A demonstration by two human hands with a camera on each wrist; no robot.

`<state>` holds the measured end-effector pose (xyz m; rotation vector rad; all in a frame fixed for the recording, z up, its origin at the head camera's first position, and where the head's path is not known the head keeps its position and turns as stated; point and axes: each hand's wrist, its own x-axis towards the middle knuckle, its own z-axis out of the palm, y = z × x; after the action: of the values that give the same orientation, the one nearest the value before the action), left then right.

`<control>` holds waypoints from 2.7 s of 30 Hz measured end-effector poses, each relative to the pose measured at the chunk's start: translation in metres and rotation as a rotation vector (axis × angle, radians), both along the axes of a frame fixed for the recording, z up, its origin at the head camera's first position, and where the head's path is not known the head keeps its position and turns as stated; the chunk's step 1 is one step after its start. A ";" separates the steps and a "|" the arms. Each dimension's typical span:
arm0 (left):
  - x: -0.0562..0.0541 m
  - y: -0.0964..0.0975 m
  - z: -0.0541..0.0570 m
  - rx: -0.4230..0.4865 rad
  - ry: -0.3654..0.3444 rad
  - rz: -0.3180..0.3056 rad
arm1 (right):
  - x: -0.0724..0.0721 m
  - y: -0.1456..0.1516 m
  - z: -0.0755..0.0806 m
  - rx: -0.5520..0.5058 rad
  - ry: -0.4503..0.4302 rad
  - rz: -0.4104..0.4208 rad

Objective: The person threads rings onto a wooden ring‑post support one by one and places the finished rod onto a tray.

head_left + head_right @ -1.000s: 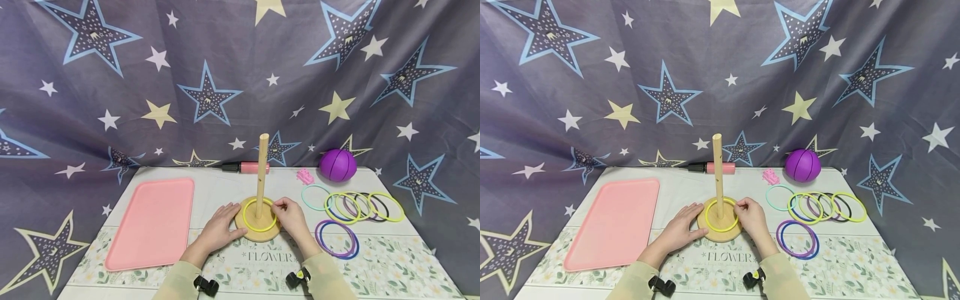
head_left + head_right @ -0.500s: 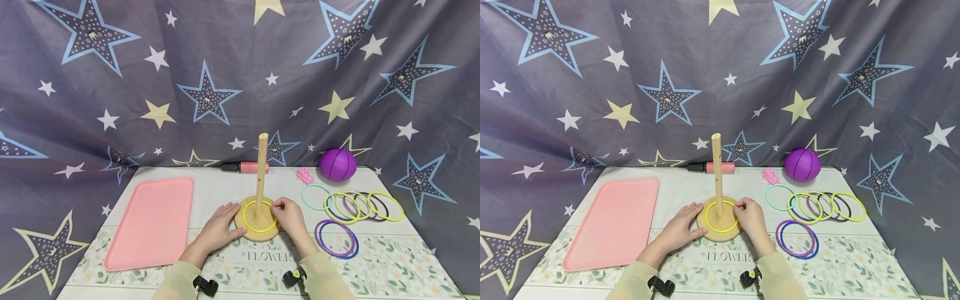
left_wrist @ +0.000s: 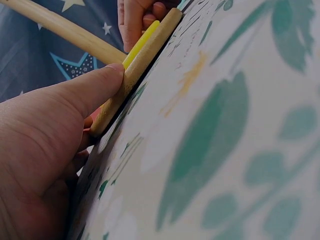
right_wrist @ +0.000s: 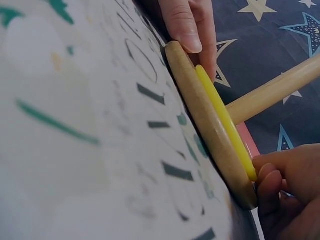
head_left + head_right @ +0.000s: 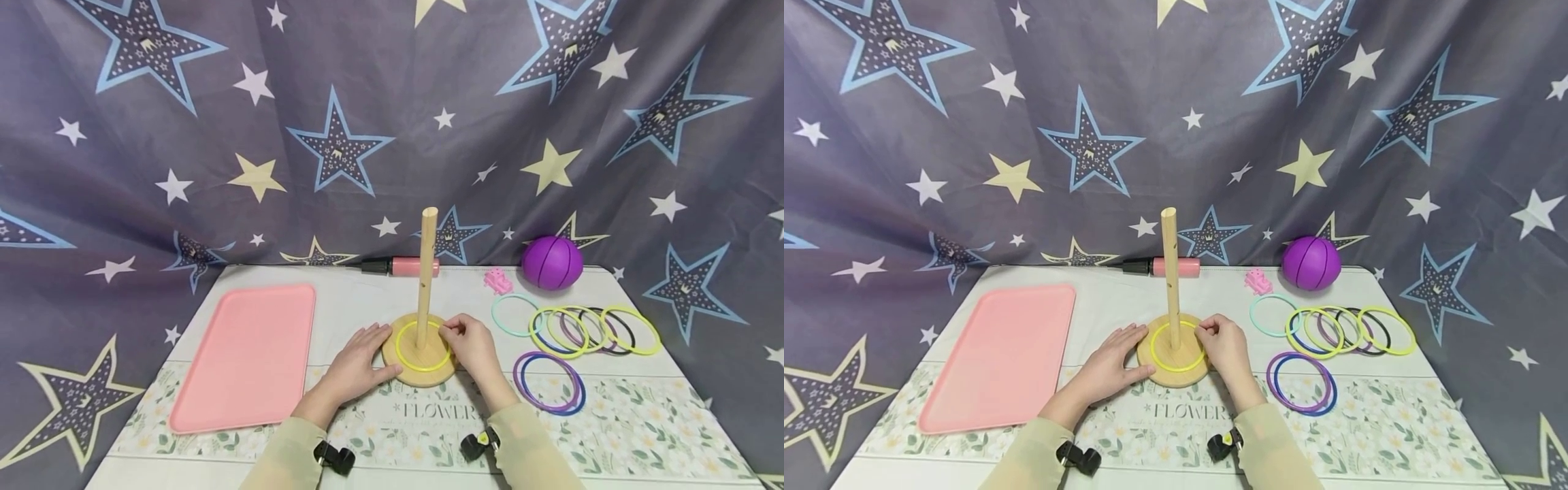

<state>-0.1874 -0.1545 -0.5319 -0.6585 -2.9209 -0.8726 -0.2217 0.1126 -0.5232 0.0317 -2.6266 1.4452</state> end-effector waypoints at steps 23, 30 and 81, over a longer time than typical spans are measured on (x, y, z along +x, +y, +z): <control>0.001 -0.002 0.002 -0.001 -0.003 -0.004 | 0.030 0.049 0.046 -0.245 -0.065 -0.032; 0.002 -0.002 0.001 0.004 0.004 -0.009 | 0.046 0.094 0.051 -0.190 -0.084 -0.098; 0.000 -0.002 -0.002 -0.003 -0.026 0.009 | 0.082 0.219 0.015 -0.045 -0.399 -0.133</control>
<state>-0.1871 -0.1570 -0.5341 -0.6379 -2.9461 -0.8826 -0.1395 0.3320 -0.5078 -0.4751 -2.8259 1.6028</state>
